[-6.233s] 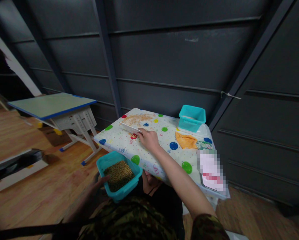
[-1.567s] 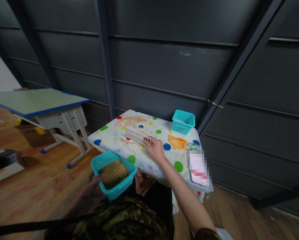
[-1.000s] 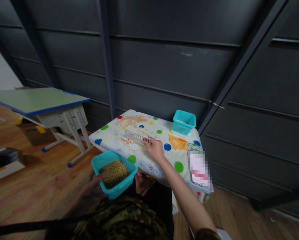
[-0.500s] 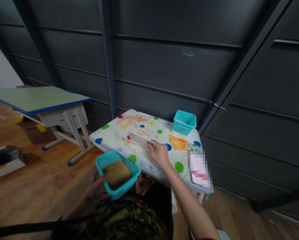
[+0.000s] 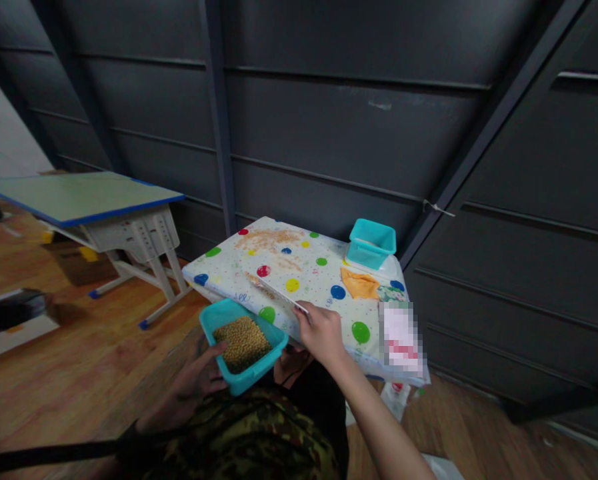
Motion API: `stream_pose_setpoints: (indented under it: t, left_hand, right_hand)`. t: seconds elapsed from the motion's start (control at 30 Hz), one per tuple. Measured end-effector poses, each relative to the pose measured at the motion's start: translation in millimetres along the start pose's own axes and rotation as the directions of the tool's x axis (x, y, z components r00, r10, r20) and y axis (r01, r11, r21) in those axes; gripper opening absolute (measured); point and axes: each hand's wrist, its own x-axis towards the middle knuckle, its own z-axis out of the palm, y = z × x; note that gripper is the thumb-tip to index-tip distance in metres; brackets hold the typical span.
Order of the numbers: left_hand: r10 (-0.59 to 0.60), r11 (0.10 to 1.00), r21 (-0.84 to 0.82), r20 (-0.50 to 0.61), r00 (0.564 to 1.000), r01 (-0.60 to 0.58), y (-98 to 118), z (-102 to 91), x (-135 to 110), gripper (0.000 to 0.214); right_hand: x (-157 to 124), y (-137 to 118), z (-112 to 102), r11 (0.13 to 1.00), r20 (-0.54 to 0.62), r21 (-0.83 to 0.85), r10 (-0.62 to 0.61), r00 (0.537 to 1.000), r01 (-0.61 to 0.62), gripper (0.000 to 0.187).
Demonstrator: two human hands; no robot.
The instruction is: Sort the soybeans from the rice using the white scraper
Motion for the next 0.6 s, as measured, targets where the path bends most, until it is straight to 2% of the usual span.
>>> stream_pose_setpoints:
  t: [0.2, 0.27, 0.43, 0.6]
  left_hand:
    - [0.014, 1.000, 0.020, 0.024, 1.000, -0.014, 1.0, -2.5, 1.5, 0.109]
    - [0.018, 1.000, 0.011, 0.021, 1.000, -0.019, 0.9, -3.5, 3.7, 0.109]
    - [0.031, 0.999, 0.030, -0.014, 0.999, -0.031, -1.6, -6.3, 9.0, 0.103]
    - [0.028, 0.999, 0.030, -0.023, 0.999, -0.027, -0.3, -7.9, 12.0, 0.104]
  right_hand:
    - [-19.1, -27.3, 1.0, 0.993, 0.064, 0.079, -0.091, 0.994, 0.086, 0.026]
    - [-19.3, -30.3, 2.5, 0.991, 0.052, 0.097, -0.096, 0.994, 0.090, 0.025]
    - [8.9, -11.9, 13.1, 0.999, -0.061, -0.013, -0.046, 0.997, 0.046, 0.025]
    - [35.9, 4.3, 26.8, 0.990, 0.017, -0.142, 0.023, 1.000, -0.020, 0.022]
